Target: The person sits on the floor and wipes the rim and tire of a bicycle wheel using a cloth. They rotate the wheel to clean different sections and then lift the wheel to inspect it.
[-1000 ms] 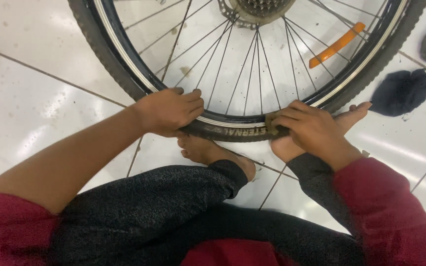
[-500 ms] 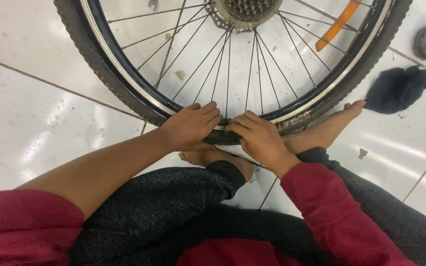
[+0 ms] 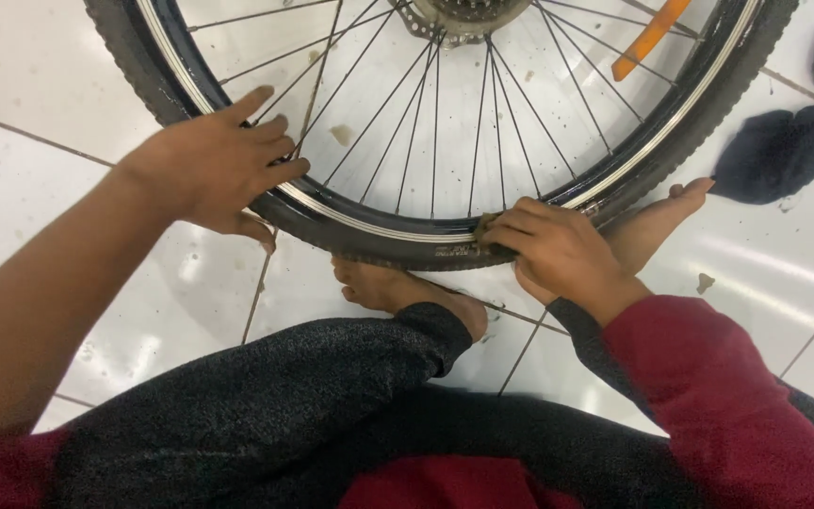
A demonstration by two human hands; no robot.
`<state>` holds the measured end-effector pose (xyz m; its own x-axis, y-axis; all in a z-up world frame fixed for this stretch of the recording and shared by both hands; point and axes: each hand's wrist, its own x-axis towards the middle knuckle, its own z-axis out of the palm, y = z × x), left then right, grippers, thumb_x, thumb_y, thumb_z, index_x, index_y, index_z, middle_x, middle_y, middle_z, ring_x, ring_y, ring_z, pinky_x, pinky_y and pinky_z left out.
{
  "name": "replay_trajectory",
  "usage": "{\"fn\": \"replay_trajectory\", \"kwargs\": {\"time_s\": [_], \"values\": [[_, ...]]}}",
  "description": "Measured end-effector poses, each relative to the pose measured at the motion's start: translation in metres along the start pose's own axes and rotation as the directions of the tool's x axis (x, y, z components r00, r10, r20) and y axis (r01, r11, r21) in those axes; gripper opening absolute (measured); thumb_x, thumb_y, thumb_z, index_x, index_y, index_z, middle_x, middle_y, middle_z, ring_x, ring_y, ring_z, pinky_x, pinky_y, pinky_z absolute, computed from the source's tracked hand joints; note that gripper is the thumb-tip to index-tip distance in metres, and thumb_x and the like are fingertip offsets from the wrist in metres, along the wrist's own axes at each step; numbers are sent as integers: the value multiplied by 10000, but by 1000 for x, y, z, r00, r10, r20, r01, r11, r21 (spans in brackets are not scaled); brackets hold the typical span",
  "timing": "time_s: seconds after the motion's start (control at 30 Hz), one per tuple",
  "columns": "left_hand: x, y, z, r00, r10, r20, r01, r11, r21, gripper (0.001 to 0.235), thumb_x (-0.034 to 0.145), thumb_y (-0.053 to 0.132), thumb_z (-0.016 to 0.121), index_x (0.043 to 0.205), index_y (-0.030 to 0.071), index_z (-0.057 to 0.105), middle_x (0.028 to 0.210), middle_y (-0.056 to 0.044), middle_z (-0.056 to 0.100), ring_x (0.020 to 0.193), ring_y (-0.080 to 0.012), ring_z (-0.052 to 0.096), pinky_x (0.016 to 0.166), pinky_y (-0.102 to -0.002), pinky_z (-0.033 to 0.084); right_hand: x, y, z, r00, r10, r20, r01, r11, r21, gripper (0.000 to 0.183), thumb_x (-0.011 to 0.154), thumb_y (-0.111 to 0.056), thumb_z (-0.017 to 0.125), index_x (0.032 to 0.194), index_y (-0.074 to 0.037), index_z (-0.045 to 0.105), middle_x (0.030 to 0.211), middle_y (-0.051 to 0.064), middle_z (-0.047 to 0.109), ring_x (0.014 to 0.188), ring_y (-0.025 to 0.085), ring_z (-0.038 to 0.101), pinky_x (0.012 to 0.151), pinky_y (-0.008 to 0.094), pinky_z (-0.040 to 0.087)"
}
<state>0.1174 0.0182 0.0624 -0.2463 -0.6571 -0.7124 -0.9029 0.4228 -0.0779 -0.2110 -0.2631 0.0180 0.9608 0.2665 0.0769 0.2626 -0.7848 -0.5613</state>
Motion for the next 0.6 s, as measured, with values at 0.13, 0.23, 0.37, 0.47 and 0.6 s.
{"fn": "replay_trajectory", "kwargs": {"time_s": [0.13, 0.23, 0.37, 0.47, 0.6], "values": [[7, 6, 10, 978, -85, -191, 69, 994, -87, 939, 782, 958, 437, 1293, 185, 592, 1040, -43, 719, 966, -249, 714, 1131, -486, 367, 15, -14, 19, 999, 8, -50, -7, 1000, 29, 489, 740, 201, 651, 1125, -92, 715, 1135, 34, 705, 991, 233, 603, 723, 362, 579], [5, 10, -17, 985, -165, 46, 168, 983, -70, 822, 775, 958, 419, 1262, 327, 619, 1082, 101, 736, 1080, -66, 689, 1159, -345, 387, 20, -21, 37, 996, 71, -54, -71, 997, -9, 371, 719, 66, 759, 1045, -113, 752, 1000, 64, 725, 984, 257, 653, 726, 322, 574], [6, 16, -15, 975, -209, -77, 201, 975, -95, 724, 763, 920, 524, 1103, 303, 695, 961, 89, 753, 929, -70, 711, 992, -297, 465, 55, -38, 75, 977, 83, -195, -67, 994, 87, 383, 726, 68, 734, 1056, -125, 751, 936, 56, 690, 925, 257, 650, 676, 327, 580], [10, 20, -17, 973, -218, -77, 207, 970, -128, 713, 765, 913, 530, 1071, 292, 700, 899, 80, 741, 878, -74, 707, 959, -311, 468, 81, -58, 94, 950, 142, -280, -101, 982, 158, 347, 782, 42, 700, 1078, -133, 743, 941, 54, 674, 915, 253, 643, 671, 328, 586], [8, 22, -21, 970, -237, -61, 227, 963, -143, 677, 767, 893, 548, 1042, 291, 693, 888, 89, 724, 875, -58, 697, 965, -298, 454, 93, -63, 93, 945, 181, -273, -140, 977, 163, 394, 731, 28, 731, 1088, -138, 733, 940, 58, 672, 925, 281, 652, 676, 386, 607]]}}
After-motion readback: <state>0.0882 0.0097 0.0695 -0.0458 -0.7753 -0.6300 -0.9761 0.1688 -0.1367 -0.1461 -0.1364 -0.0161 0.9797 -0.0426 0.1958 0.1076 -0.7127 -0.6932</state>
